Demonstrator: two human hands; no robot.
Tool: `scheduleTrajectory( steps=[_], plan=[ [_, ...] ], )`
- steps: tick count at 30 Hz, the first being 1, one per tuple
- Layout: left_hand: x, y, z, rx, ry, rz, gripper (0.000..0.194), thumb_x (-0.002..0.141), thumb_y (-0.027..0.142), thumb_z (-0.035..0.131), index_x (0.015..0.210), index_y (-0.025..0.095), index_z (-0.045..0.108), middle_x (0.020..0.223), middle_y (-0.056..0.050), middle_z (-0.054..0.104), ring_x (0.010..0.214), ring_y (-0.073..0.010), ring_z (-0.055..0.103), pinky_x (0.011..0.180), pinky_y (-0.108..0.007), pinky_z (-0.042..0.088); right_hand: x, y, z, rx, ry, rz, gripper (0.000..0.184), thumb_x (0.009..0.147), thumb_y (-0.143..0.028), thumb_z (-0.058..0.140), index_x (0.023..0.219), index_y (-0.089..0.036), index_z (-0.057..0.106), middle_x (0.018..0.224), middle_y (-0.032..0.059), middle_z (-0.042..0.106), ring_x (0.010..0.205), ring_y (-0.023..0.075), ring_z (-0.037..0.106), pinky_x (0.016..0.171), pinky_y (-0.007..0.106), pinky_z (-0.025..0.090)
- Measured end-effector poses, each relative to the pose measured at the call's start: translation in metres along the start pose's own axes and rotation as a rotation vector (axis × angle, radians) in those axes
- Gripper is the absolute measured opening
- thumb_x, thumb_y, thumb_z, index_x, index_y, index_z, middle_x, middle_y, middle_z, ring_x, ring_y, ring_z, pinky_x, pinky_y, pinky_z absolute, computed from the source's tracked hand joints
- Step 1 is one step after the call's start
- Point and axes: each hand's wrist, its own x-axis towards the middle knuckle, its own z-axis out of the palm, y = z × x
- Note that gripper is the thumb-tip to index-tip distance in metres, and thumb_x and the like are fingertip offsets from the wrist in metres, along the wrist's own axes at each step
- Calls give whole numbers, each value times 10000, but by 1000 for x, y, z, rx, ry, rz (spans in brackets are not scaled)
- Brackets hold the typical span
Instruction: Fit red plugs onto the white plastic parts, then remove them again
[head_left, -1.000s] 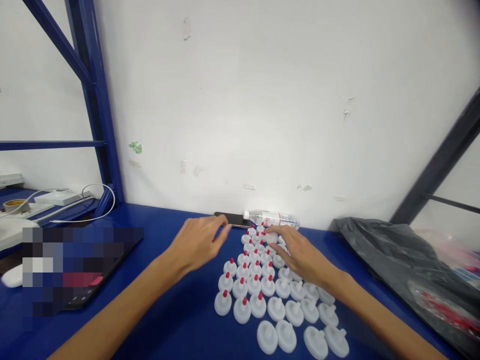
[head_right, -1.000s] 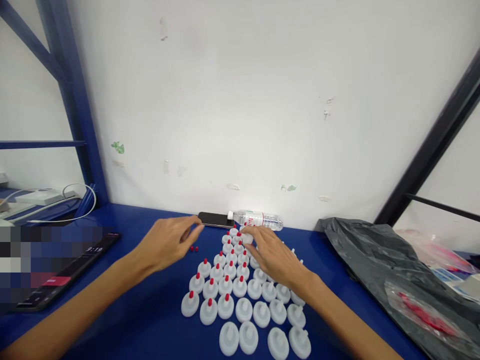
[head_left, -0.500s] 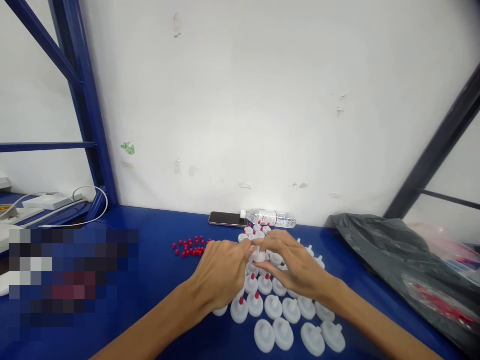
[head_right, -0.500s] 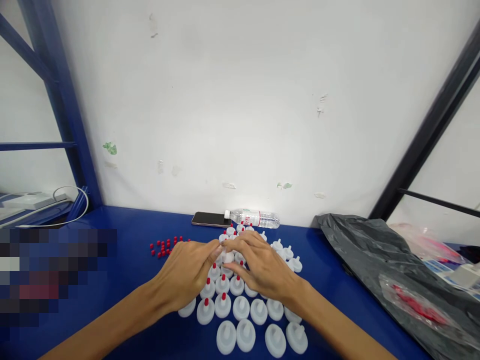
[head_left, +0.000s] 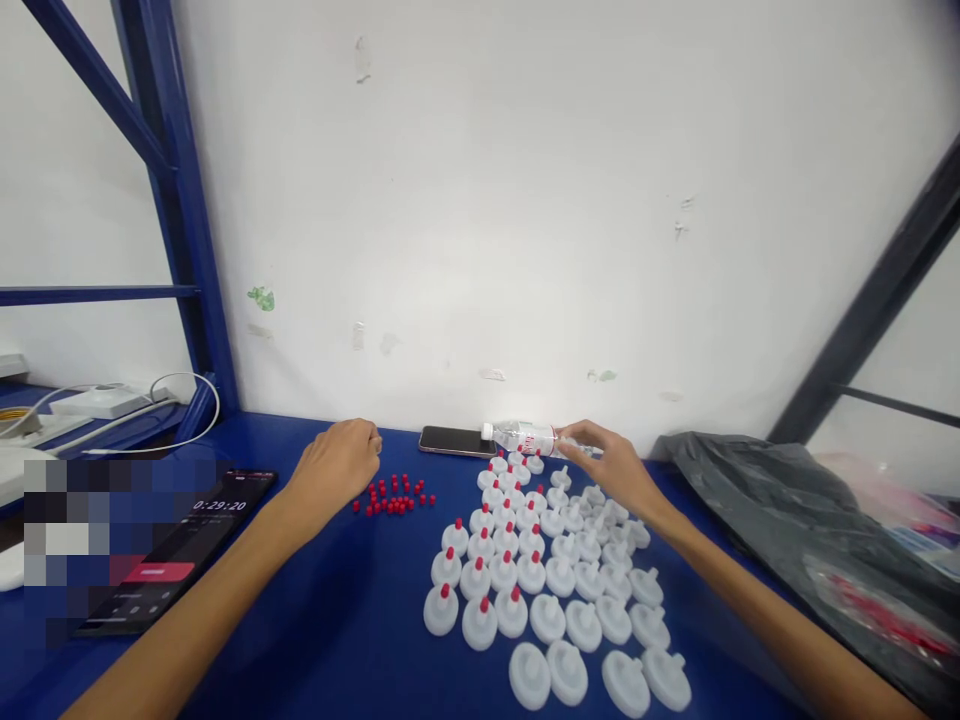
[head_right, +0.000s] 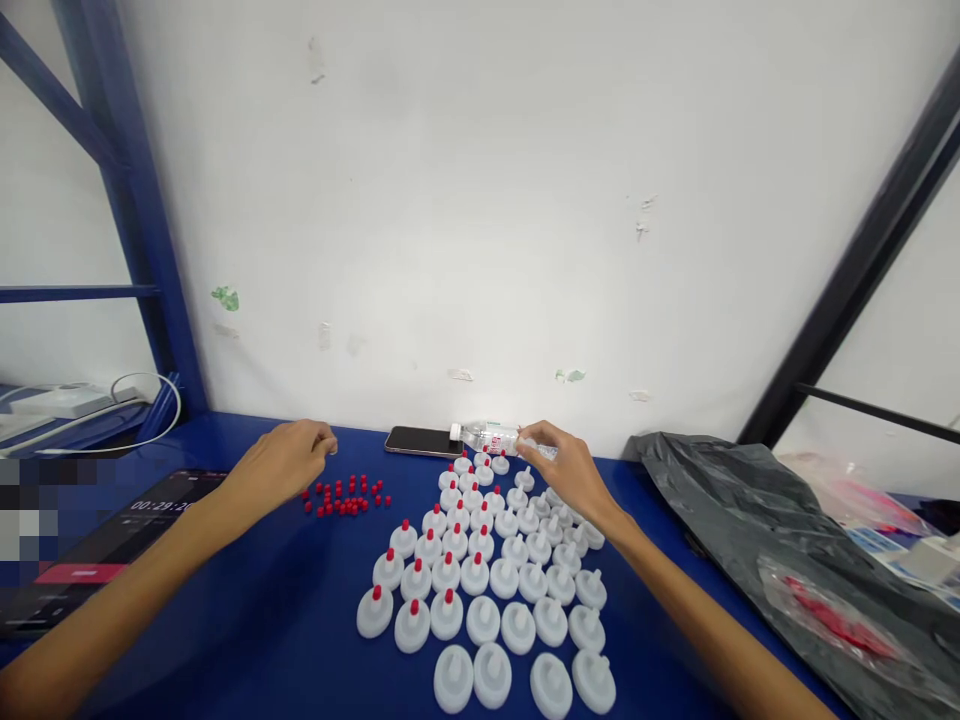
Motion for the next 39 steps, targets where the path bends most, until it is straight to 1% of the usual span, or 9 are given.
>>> scheduleTrajectory(
  steps=[3, 5, 10, 18, 23, 28, 31, 35, 39],
  plan=[
    [4, -10, 5, 6, -69, -11, 201, 795, 176, 510, 870, 208, 693, 849, -75, 755, 806, -238, 699, 670, -296, 435, -6, -6, 9, 1, -32, -28, 207, 920, -445, 637, 935, -249, 701, 1114, 60, 746, 1085, 284, 690, 955, 423, 537],
    [5, -15, 5, 17, -94, -29, 196, 767, 183, 553, 886, 213, 705, 792, -53, 755, 776, -222, 704, 662, -281, 446, -8, -11, 11, -10, -42, -36, 207, 913, -443, 647, 926, -249, 717, 1042, 65, 746, 1027, 285, 694, 923, 429, 534],
    [0, -16, -3, 83, -153, -62, 100, 681, 197, 647, 743, 226, 719, 792, -64, 766, 793, -271, 712, 636, -306, 440, -8, -15, 12, -1, -104, -13, 196, 914, -427, 650, 891, -246, 721, 876, 25, 768, 827, 249, 730, 774, 378, 568],
    [-15, 0, -15, 195, -192, -72, 216, 642, 74, 559, 753, 191, 703, 935, -140, 764, 879, -325, 714, 695, -355, 474, -9, -14, 14, 25, -142, 0, 133, 918, -347, 622, 896, -244, 703, 931, 18, 790, 879, 241, 758, 802, 360, 591],
    [-18, 1, -17, 225, -280, -90, 154, 582, 41, 606, 606, 187, 649, 819, -126, 757, 774, -305, 729, 703, -352, 495, -10, -12, 16, -27, -165, -12, 165, 922, -366, 614, 871, -243, 712, 908, 23, 792, 870, 253, 749, 835, 395, 565],
    [-16, -1, -14, 251, -304, -106, 144, 570, 53, 651, 628, 185, 654, 828, -136, 756, 804, -328, 734, 715, -371, 506, -10, -8, 17, -76, -194, -29, 179, 933, -368, 605, 893, -244, 727, 920, 26, 792, 877, 259, 736, 841, 393, 540],
    [-15, -1, -13, 261, -318, -106, 155, 567, 60, 664, 654, 188, 663, 841, -129, 760, 832, -326, 737, 725, -366, 510, -11, -5, 19, -109, -205, -40, 262, 981, -390, 528, 930, -240, 738, 955, 39, 790, 886, 265, 729, 821, 388, 537],
    [-15, 0, -12, 258, -321, -100, 151, 576, 75, 659, 672, 192, 672, 885, -127, 767, 881, -326, 735, 745, -368, 516, -12, -1, 22, -153, -209, -59, 367, 1029, -441, 429, 1045, -226, 726, 1092, 77, 768, 1029, 298, 694, 939, 440, 504],
    [-14, -3, -9, 224, -295, -92, 146, 550, 87, 687, 649, 190, 660, 903, -141, 763, 892, -347, 730, 744, -385, 520, -15, -2, 22, -169, -271, -90, 425, 1055, -470, 362, 1123, -243, 715, 1179, 80, 745, 1153, 302, 650, 1052, 469, 453]
  ],
)
